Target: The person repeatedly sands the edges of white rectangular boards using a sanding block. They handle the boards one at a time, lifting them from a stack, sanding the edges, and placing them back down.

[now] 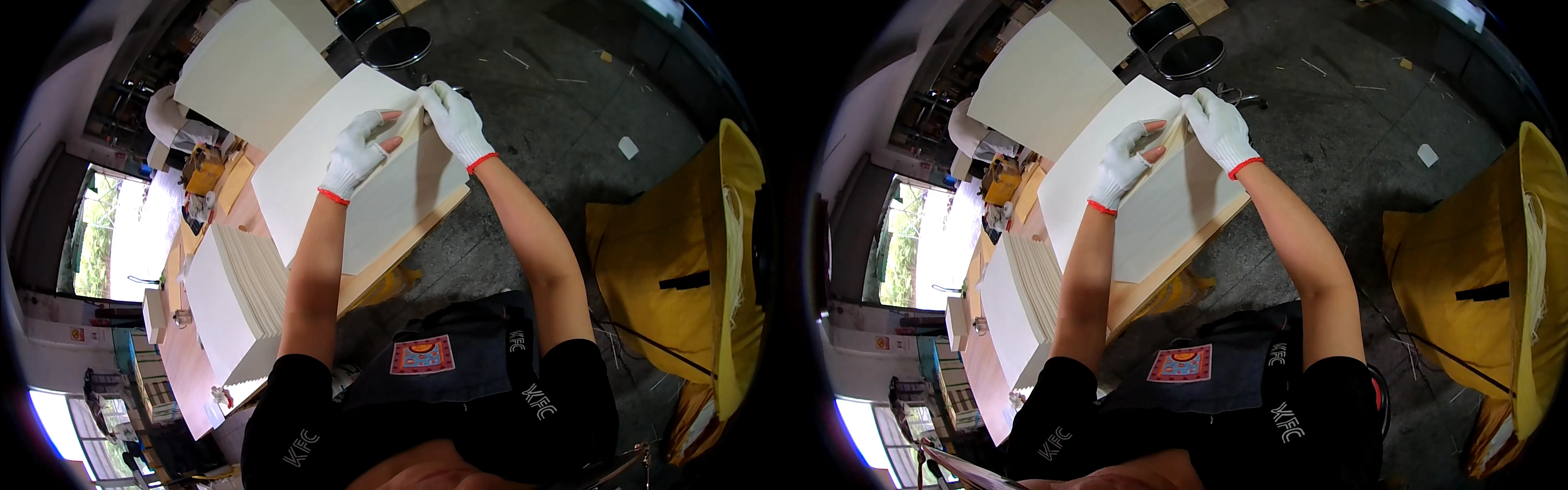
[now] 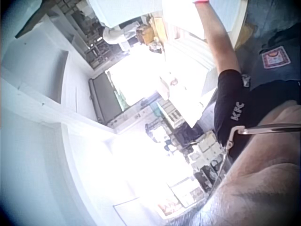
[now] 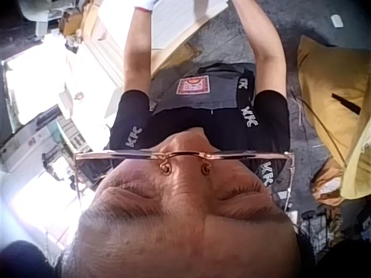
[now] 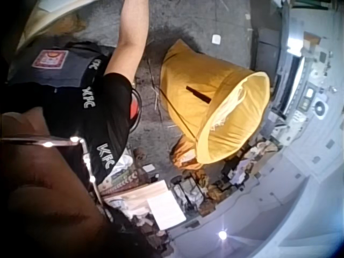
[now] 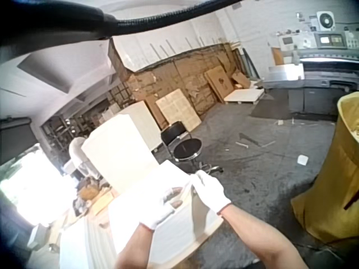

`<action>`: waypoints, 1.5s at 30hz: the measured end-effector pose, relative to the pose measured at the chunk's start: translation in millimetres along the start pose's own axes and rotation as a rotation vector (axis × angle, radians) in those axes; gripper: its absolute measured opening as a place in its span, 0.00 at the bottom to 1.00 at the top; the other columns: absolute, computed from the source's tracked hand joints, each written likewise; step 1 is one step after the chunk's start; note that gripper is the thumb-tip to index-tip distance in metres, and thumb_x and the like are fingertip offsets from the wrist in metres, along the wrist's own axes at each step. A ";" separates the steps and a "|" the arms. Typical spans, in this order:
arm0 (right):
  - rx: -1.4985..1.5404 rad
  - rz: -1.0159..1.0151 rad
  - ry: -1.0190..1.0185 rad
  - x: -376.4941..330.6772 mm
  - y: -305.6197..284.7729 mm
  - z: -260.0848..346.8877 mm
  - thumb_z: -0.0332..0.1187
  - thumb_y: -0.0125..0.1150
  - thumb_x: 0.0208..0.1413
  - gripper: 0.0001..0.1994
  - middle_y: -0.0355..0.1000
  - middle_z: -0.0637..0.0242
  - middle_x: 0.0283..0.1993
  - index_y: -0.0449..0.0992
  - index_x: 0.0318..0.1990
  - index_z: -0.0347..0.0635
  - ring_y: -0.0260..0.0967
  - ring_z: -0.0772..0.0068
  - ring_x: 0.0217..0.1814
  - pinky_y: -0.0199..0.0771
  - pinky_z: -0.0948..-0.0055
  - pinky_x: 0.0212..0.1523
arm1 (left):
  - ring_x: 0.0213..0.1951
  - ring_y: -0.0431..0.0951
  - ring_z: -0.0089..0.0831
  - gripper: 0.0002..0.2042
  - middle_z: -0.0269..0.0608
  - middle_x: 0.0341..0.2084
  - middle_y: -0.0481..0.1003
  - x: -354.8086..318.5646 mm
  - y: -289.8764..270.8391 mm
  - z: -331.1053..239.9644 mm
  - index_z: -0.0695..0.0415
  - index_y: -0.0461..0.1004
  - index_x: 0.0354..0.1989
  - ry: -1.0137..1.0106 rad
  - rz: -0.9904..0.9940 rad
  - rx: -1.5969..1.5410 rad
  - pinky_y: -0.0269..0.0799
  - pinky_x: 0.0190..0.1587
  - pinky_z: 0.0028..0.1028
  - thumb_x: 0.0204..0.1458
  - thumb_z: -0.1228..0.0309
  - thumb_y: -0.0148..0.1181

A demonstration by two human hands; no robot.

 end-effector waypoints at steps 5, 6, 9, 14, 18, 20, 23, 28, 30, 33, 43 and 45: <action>0.001 0.009 0.001 1.0 0.3 -2.2 0.56 0.46 0.66 0.24 0.76 0.62 0.27 0.74 0.33 0.43 0.75 0.57 0.33 0.70 0.61 0.41 | 0.59 0.75 0.32 0.24 0.43 0.55 0.77 1.1 1.0 1.5 0.61 0.73 0.61 -0.024 0.025 -0.009 0.67 0.64 0.31 0.56 0.69 0.68; -0.005 0.005 -0.002 0.8 0.3 -1.9 0.56 0.46 0.66 0.25 0.76 0.60 0.27 0.74 0.34 0.43 0.75 0.55 0.34 0.70 0.60 0.41 | 0.59 0.75 0.32 0.23 0.43 0.55 0.77 0.7 0.6 0.5 0.60 0.73 0.61 -0.029 0.023 -0.017 0.68 0.63 0.31 0.56 0.70 0.67; -0.041 0.000 -0.018 1.0 1.0 0.0 0.58 0.45 0.66 0.26 0.76 0.56 0.28 0.74 0.35 0.43 0.76 0.49 0.36 0.71 0.56 0.42 | 0.56 0.76 0.31 0.22 0.42 0.52 0.78 -3.7 -0.6 -7.8 0.57 0.74 0.62 -0.041 -0.019 -0.065 0.69 0.60 0.30 0.59 0.72 0.62; -0.158 0.009 -0.043 2.9 3.2 2.2 0.61 0.43 0.65 0.28 0.77 0.50 0.32 0.74 0.38 0.43 0.75 0.42 0.40 0.70 0.51 0.43 | 0.43 0.80 0.33 0.18 0.47 0.43 0.80 -8.8 -3.2 -22.5 0.52 0.77 0.59 -0.078 -0.120 -0.002 0.74 0.51 0.30 0.59 0.74 0.57; -0.149 0.002 -0.041 5.9 3.9 0.0 0.58 0.43 0.66 0.26 0.76 0.49 0.33 0.74 0.38 0.43 0.75 0.41 0.40 0.70 0.49 0.42 | 0.36 0.77 0.34 0.15 0.46 0.36 0.78 -6.0 -2.0 -16.7 0.52 0.78 0.55 -0.004 -0.063 0.129 0.74 0.44 0.31 0.59 0.72 0.59; -0.152 -0.012 -0.057 7.4 3.5 -3.3 0.57 0.43 0.66 0.25 0.76 0.48 0.33 0.73 0.39 0.43 0.74 0.39 0.40 0.69 0.48 0.43 | 0.35 0.77 0.34 0.14 0.45 0.33 0.77 -4.1 1.5 -15.3 0.53 0.78 0.52 -0.064 -0.041 0.119 0.74 0.42 0.31 0.57 0.70 0.63; -0.126 0.017 -0.020 6.2 7.2 -2.5 0.57 0.43 0.66 0.25 0.76 0.48 0.33 0.73 0.38 0.43 0.73 0.38 0.40 0.69 0.48 0.43 | 0.33 0.76 0.33 0.15 0.43 0.31 0.77 -7.0 3.2 -12.7 0.53 0.79 0.49 -0.103 -0.077 0.197 0.74 0.41 0.31 0.53 0.68 0.69; -0.112 -0.006 -0.029 5.2 5.7 -3.1 0.57 0.43 0.66 0.25 0.76 0.48 0.33 0.73 0.38 0.42 0.73 0.39 0.40 0.69 0.48 0.43 | 0.34 0.77 0.32 0.17 0.42 0.32 0.77 -5.7 2.1 -7.4 0.52 0.79 0.49 -0.166 -0.080 0.148 0.74 0.41 0.31 0.51 0.67 0.72; -0.108 -0.006 -0.035 4.9 5.0 -3.5 0.57 0.43 0.66 0.25 0.76 0.48 0.32 0.73 0.38 0.42 0.74 0.39 0.40 0.69 0.49 0.43 | 0.35 0.78 0.32 0.16 0.42 0.33 0.78 -5.7 1.8 -11.0 0.52 0.79 0.50 -0.197 -0.055 0.137 0.74 0.41 0.31 0.52 0.68 0.70; -0.132 0.012 -0.047 2.5 4.7 0.4 0.59 0.44 0.66 0.26 0.76 0.48 0.32 0.73 0.38 0.42 0.74 0.39 0.40 0.69 0.49 0.43 | 0.33 0.76 0.29 0.14 0.40 0.33 0.76 -6.5 -0.3 -24.6 0.54 0.78 0.52 -0.137 -0.077 0.127 0.73 0.40 0.29 0.57 0.69 0.64; -0.201 -0.011 -0.066 6.5 7.6 -2.5 0.58 0.41 0.67 0.26 0.77 0.44 0.34 0.72 0.39 0.42 0.74 0.36 0.41 0.69 0.44 0.43 | 0.30 0.71 0.22 0.13 0.34 0.30 0.73 -6.2 2.7 -21.0 0.57 0.79 0.51 -0.001 -0.076 0.218 0.71 0.35 0.25 0.58 0.71 0.62; -0.203 -0.008 -0.058 5.3 7.9 -1.7 0.57 0.41 0.67 0.25 0.77 0.44 0.34 0.72 0.39 0.42 0.74 0.36 0.41 0.69 0.43 0.44 | 0.29 0.69 0.20 0.14 0.33 0.29 0.72 -6.7 2.9 -20.6 0.57 0.79 0.51 -0.021 -0.078 0.225 0.70 0.33 0.25 0.57 0.72 0.65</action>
Point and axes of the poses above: each hand's wrist, its own x-axis towards the middle knuckle, its own y-axis out of the palm, z = x × y, the point moved 6 cm from there along x, towards the middle knuckle
